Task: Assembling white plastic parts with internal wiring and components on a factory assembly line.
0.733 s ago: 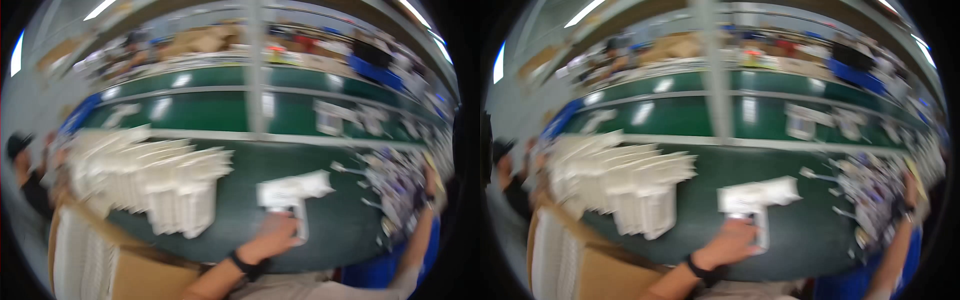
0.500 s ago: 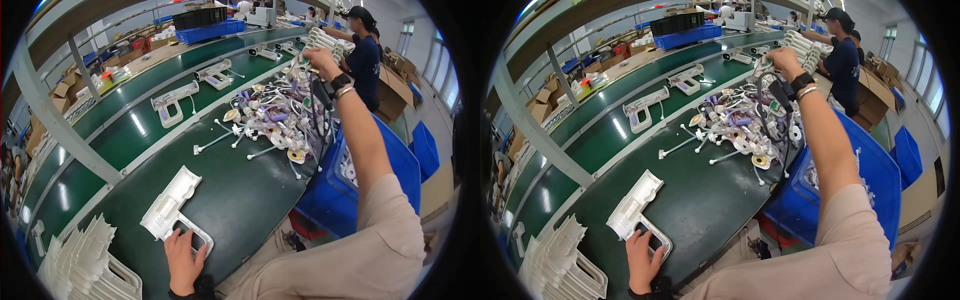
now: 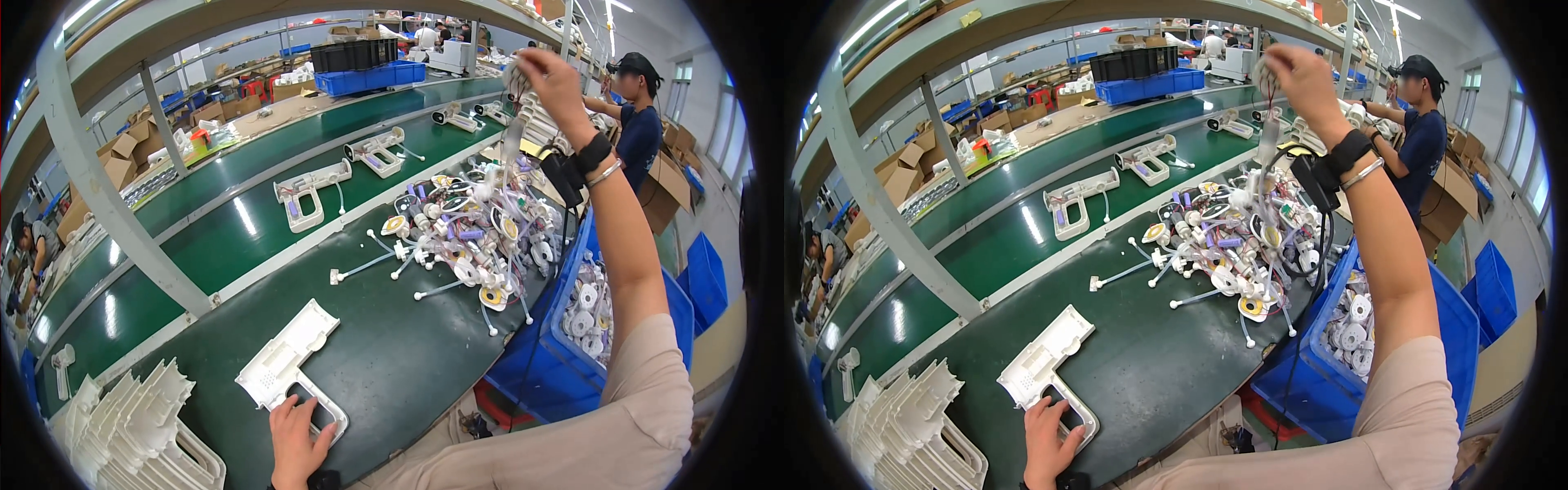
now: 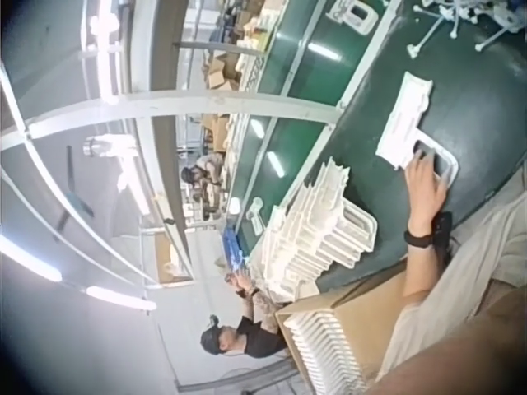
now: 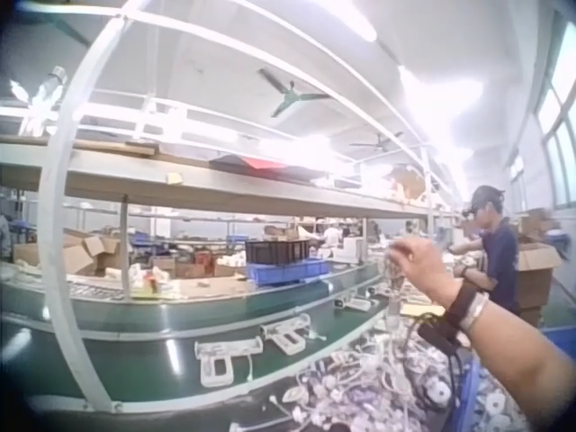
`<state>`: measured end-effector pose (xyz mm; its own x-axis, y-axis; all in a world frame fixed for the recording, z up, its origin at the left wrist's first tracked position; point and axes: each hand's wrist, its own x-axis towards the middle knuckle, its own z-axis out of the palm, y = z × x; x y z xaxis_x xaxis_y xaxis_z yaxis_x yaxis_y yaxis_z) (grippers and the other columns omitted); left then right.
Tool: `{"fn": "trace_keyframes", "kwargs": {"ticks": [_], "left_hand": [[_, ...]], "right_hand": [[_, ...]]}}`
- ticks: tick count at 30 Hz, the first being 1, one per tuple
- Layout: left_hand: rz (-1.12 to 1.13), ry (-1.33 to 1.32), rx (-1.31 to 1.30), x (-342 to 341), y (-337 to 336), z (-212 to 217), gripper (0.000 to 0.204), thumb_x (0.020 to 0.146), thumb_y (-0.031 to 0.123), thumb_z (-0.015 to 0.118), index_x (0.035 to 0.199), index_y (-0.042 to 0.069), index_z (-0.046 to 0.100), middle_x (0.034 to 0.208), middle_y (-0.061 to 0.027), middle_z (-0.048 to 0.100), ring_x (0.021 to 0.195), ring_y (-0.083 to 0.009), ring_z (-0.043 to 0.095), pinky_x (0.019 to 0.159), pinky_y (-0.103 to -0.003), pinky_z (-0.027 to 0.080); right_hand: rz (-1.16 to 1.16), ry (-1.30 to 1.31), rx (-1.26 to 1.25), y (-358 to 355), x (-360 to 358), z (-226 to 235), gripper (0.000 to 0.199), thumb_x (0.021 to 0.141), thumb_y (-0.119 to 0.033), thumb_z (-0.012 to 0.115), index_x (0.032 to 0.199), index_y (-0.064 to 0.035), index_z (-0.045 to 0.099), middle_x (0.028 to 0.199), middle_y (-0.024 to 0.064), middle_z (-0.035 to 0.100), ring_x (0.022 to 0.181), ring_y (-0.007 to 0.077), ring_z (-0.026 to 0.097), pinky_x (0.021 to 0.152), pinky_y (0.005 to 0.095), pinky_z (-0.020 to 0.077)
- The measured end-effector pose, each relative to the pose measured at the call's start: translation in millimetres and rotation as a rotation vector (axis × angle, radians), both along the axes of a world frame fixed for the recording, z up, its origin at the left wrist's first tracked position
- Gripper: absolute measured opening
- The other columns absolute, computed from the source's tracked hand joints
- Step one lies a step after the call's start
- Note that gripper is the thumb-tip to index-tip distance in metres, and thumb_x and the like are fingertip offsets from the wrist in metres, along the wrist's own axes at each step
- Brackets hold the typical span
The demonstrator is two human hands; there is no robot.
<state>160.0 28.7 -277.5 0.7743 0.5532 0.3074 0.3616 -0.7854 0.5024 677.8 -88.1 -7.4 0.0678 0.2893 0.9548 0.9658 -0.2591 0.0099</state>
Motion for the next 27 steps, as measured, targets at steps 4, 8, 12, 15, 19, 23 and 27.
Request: {"fn": "trace_keyframes", "kwargs": {"ticks": [4, 8, 12, 15, 19, 23, 27], "left_hand": [[-0.008, 0.007, -0.02, 0.6, -0.3, 0.5, 0.048, 0.07, 0.025, 0.072, 0.109, 0.0, 0.06, 0.098, -0.014, 0.063, 0.11, -0.0364, 0.05, 0.094, -0.046, 0.034], [-0.005, 0.07, -0.091, -1.8, -4.7, 27.8, 0.051, 0.071, 0.022, 0.072, 0.115, 0.001, 0.057, 0.111, -0.0178, 0.059, 0.114, -0.0392, 0.047, 0.096, -0.046, 0.037], [-0.027, -0.033, -0.023, 0.1, -8.0, 103.3, 0.056, 0.072, 0.022, 0.071, 0.119, -0.003, 0.054, 0.115, -0.0223, 0.056, 0.107, -0.0409, 0.054, 0.094, -0.04, 0.041], [-0.133, -0.23, 0.189, 12.7, 7.8, 145.3, 0.059, 0.07, 0.021, 0.069, 0.12, -0.006, 0.053, 0.115, -0.0243, 0.057, 0.104, -0.038, 0.057, 0.091, -0.041, 0.045], [-0.223, -0.513, 0.004, 99.4, 29.7, 179.7, 0.064, 0.073, 0.017, 0.07, 0.129, -0.001, 0.045, 0.12, -0.0188, 0.056, 0.109, -0.0283, 0.056, 0.092, -0.04, 0.043], [-0.466, -0.426, -0.37, 163.5, 43.9, 154.0, 0.047, 0.082, 0.022, 0.068, 0.12, -0.001, 0.052, 0.106, -0.0108, 0.061, 0.091, -0.0179, 0.06, 0.078, -0.03, 0.049], [-0.483, -0.547, -0.8, 177.1, 30.8, 130.8, 0.029, 0.094, 0.022, 0.055, 0.108, -0.002, 0.06, 0.092, -0.0072, 0.064, 0.071, -0.0124, 0.061, 0.066, -0.029, 0.054]], "right_hand": [[0.164, 0.203, 0.012, 6.6, -17.8, -0.3, 0.019, 0.085, -0.016, 0.065, 0.095, -0.001, 0.068, 0.089, 0.0102, 0.07, 0.078, 0.0157, 0.066, 0.07, 0.0264, 0.0509], [0.185, 0.075, -0.021, 20.6, -46.0, -17.1, 0.016, 0.083, -0.014, 0.068, 0.093, -0.0018, 0.068, 0.086, 0.0089, 0.069, 0.075, 0.0153, 0.066, 0.067, 0.0261, 0.0511], [0.186, -0.074, 0.017, 12.8, -90.0, -1.9, 0.014, 0.083, -0.006, 0.068, 0.095, -0.0003, 0.067, 0.088, 0.0054, 0.068, 0.08, 0.0092, 0.064, 0.071, 0.0226, 0.0504], [0.384, 0.106, -0.016, 28.2, -127.1, -4.8, 0.029, 0.084, -0.009, 0.065, 0.112, -0.0051, 0.057, 0.09, 0.0063, 0.068, 0.078, 0.01, 0.064, 0.069, 0.0207, 0.0509], [0.66, 0.142, -0.269, 42.8, -159.5, -40.1, 0.012, 0.08, -0.008, 0.069, 0.09, -0.0013, 0.067, 0.083, 0.0091, 0.067, 0.073, 0.0171, 0.065, 0.068, 0.0276, 0.0514], [0.802, 0.21, -0.482, 45.5, -195.6, -66.7, 0.016, 0.077, -0.008, 0.069, 0.092, -0.0012, 0.065, 0.082, 0.0105, 0.067, 0.074, 0.0215, 0.065, 0.067, 0.0301, 0.0516], [0.79, 0.298, -0.59, 23.2, -160.2, -71.1, 0.028, 0.082, -0.013, 0.067, 0.107, -0.0009, 0.06, 0.099, 0.0098, 0.065, 0.088, 0.0184, 0.063, 0.079, 0.0307, 0.0501]]}}
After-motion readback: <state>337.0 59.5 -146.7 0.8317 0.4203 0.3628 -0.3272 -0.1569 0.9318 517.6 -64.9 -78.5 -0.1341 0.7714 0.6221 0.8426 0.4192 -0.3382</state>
